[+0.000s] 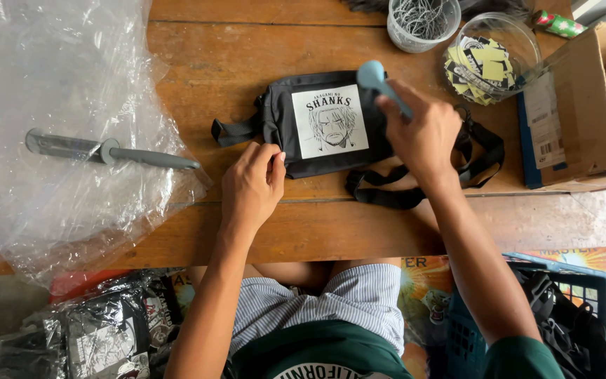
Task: The person uses a light blue brush to clean the surface of a black bag with a printed design. They then place the bag aside, spread a sheet of bubble wrap on the table, and use a feather duster to clean the bubble wrap.
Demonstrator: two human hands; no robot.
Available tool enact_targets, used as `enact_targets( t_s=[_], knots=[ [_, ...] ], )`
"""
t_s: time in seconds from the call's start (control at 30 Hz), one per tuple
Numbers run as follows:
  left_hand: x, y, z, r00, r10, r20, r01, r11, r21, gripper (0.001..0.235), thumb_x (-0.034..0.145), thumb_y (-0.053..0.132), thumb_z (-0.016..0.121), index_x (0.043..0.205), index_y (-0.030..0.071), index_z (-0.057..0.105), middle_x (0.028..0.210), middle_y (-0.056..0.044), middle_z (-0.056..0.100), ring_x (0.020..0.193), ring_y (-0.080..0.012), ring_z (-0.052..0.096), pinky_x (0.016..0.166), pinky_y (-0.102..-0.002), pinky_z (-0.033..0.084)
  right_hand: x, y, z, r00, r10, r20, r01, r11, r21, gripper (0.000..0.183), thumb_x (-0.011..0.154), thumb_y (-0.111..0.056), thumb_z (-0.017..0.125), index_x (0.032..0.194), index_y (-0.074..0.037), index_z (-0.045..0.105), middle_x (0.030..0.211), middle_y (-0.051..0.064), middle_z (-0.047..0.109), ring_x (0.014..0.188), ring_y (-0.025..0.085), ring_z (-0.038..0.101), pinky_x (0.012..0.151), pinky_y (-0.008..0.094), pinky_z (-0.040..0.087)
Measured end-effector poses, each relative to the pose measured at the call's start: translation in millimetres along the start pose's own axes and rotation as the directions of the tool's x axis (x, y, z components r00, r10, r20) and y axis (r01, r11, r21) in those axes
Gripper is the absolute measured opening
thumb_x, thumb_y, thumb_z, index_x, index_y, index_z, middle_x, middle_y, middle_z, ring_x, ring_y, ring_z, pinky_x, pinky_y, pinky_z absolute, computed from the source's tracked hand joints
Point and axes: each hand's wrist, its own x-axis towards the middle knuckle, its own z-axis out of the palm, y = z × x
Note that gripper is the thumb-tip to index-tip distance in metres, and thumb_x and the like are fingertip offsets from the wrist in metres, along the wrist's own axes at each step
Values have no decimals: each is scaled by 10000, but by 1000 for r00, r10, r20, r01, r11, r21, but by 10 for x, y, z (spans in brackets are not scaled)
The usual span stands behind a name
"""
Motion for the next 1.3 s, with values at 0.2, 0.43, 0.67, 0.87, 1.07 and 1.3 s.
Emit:
enact_targets(
  t_s=[0.2, 0.43, 0.67, 0.87, 1.07, 1.3],
  knots=[
    [9, 30, -41, 1000, -8, 19, 8, 1000, -23, 92, 1017, 225, 612, 962, 157, 638, 784, -31, 565, 684, -258, 690, 559, -373, 577, -156, -217, 32, 965, -54, 257, 24, 993, 117, 226, 979, -417, 672, 1149, -326, 788, 713, 58, 736, 677, 410, 713, 648, 537, 577],
    [14, 30, -37, 1000, -11, 9, 11, 1000, -2, 85, 1004, 229, 622, 956, 159, 611, 788, -46, 564, 693, -291, 691, 556, -405, 574, -79, -168, 38, 994, 30, 107, -23, 998, -65, 263, 1019, -409, 642, 1230, -334, 778, 604, 159, 668, 647, 460, 705, 646, 575, 566],
    [4, -10, 7, 1000, -27, 13, 27, 1000, -3, 102, 1013, 265, 618, 954, 185, 594, 815, -3, 573, 725, -239, 703, 570, -372, 584, -187, -351, 124, 973, -56, 226, 22, 988, 153, 199, 964, -369, 695, 1110, -281, 798, 571, 63, 653, 588, 395, 691, 613, 503, 565],
    [61, 156, -240, 990, 140, -5, -140, 988, -67, 390, 963, 410, 701, 1220, 144, 576, 1242, -124, 538, 1099, -418, 618, 837, -557, 539, -188, 202, 204, 996, 84, 39, -88, 989, 117, 203, 1072, -385, 632, 1163, -249, 752, 677, 126, 673, 745, 432, 714, 647, 539, 550],
    [73, 260, -155, 919, 381, 101, -392, 908, 148, 534, 1000, 537, 574, 1288, 105, 700, 1461, -109, 585, 1466, -375, 384, 1146, -586, 333, -317, 296, 216, 989, 125, -76, -105, 967, 234, 193, 1144, -312, 573, 1074, -162, 672, 640, 145, 610, 724, 451, 682, 588, 498, 486],
    [408, 291, 510, 838, 497, 227, -530, 840, 117, 520, 942, 492, 673, 1194, 39, 708, 1243, -140, 674, 1274, -303, 603, 1118, -476, 407, -291, 320, 197, 976, 185, -112, -153, 958, 244, 258, 1156, -328, 388, 1085, -120, 523, 644, 234, 603, 712, 522, 662, 594, 581, 473]
  ],
)
